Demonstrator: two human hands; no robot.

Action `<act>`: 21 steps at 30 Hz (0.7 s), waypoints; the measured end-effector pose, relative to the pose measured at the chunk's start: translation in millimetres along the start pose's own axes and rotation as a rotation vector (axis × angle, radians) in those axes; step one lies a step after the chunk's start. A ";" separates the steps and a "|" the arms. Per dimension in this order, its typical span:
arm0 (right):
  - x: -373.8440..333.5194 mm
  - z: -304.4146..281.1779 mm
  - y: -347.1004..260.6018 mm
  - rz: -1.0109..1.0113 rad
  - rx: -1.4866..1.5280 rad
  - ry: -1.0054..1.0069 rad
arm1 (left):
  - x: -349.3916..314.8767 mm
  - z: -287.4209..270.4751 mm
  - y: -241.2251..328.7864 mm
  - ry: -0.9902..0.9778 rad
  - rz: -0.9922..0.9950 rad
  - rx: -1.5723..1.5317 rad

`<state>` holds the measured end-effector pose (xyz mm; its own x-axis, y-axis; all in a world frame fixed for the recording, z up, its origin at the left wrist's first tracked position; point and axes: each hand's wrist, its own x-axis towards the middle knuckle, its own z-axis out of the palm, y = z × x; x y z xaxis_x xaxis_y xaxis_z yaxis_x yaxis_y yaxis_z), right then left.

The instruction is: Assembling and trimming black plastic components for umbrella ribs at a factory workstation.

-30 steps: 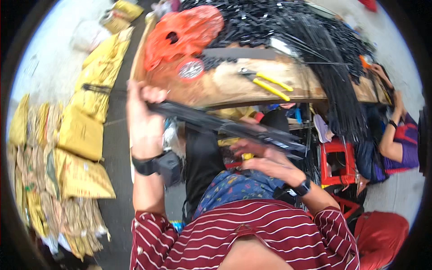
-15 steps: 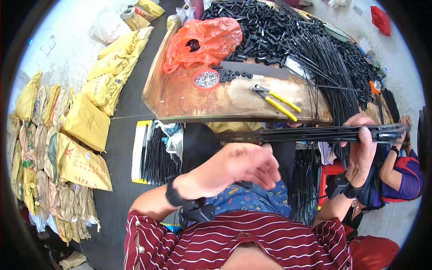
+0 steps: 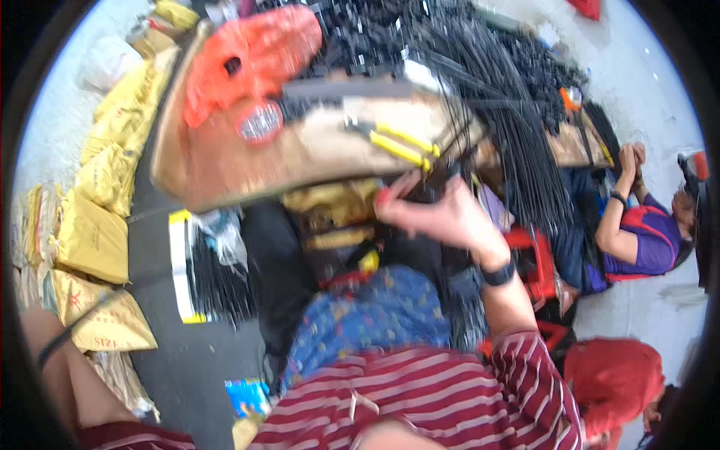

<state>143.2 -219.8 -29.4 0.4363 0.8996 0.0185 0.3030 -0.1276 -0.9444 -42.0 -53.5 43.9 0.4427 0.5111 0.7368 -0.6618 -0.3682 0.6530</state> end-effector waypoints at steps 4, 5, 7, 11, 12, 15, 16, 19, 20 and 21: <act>13.5 -0.8 -3.9 0.098 -0.020 -0.084 | 15.2 -4.5 -13.3 0.059 0.091 -0.066; 8.2 1.3 -5.5 0.070 -0.067 -0.064 | 20.2 -8.4 -10.3 0.071 0.114 -0.079; 5.2 7.8 -3.4 0.063 -0.012 -0.091 | 32.2 -20.2 -2.4 0.097 0.226 -0.068; -17.4 10.9 13.0 0.004 -0.133 -0.096 | 64.4 -28.3 9.2 0.161 0.549 -0.133; -26.7 17.6 26.5 -0.036 -0.061 -0.092 | 73.3 -29.5 12.9 0.170 0.636 -0.150; -1.9 14.7 57.1 -0.052 0.079 -0.009 | 79.9 -24.2 15.7 0.181 0.694 -0.244; -10.8 20.8 63.1 -0.001 0.163 0.066 | 73.6 -22.4 14.7 0.185 0.634 -0.285; 8.2 10.1 12.0 -0.128 -0.130 -0.129 | 57.1 -18.1 18.7 0.226 0.536 -0.311; 13.1 3.0 10.1 -0.217 -0.129 -0.125 | 61.7 -13.8 18.3 0.227 0.546 -0.329; 13.5 2.1 12.9 -0.296 -0.117 -0.109 | 62.9 -11.6 15.4 0.217 0.540 -0.352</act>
<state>151.2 -208.5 -42.1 0.2235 0.9434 0.2452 0.5007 0.1047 -0.8593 -31.4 -18.0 98.3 -0.1120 0.4846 0.8675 -0.9298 -0.3593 0.0806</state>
